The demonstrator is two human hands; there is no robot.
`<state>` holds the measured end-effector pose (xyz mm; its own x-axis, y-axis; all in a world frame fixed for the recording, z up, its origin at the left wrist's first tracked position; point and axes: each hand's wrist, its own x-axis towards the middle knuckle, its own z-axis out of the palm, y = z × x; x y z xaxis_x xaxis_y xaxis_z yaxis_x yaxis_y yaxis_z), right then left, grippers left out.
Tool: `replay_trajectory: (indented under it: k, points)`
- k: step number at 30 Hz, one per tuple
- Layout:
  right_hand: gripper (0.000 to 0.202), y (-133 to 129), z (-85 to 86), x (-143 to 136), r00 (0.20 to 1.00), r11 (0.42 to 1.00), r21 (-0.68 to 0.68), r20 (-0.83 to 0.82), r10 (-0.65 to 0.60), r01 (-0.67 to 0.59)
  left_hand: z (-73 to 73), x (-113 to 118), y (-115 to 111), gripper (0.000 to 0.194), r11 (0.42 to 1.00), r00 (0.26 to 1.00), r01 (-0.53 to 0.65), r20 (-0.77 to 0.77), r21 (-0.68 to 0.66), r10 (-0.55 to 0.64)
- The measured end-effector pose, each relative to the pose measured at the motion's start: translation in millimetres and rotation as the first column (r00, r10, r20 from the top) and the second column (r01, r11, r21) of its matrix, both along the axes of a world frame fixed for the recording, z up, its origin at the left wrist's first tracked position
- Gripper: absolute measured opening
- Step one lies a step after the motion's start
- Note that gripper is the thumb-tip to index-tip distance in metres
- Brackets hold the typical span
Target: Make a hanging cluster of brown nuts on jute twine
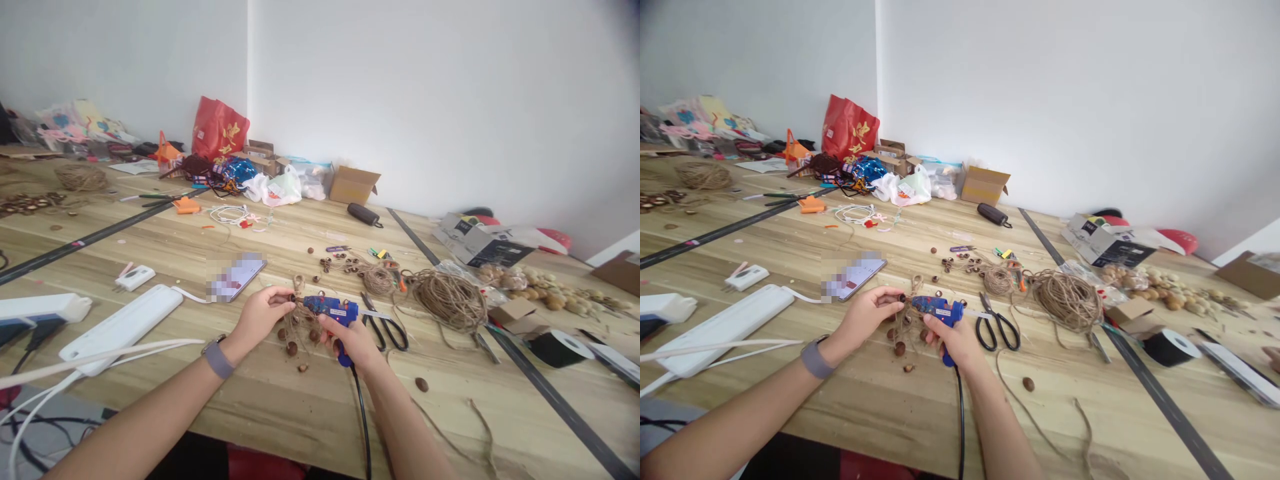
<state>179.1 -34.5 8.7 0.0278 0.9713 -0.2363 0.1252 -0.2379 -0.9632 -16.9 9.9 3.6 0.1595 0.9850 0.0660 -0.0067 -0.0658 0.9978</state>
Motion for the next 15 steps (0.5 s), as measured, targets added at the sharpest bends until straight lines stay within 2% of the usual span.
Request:
replay_trajectory:
  k: [6, 15]
  points:
    - [0.045, -5.1, 4.5, -1.9, 0.997, 0.999, 0.049, -0.073, 0.012, -0.009, -1.6, -0.7, 0.9, 0.033, 1.0, 1.0, -0.012, 0.005, 0.017, 0.012]
    - [0.046, -2.7, 3.2, 0.5, 0.998, 1.0, 0.004, -0.058, -0.008, 0.008, -2.9, -0.8, 0.5, 0.031, 1.0, 1.0, -0.016, 0.02, 0.02, 0.015]
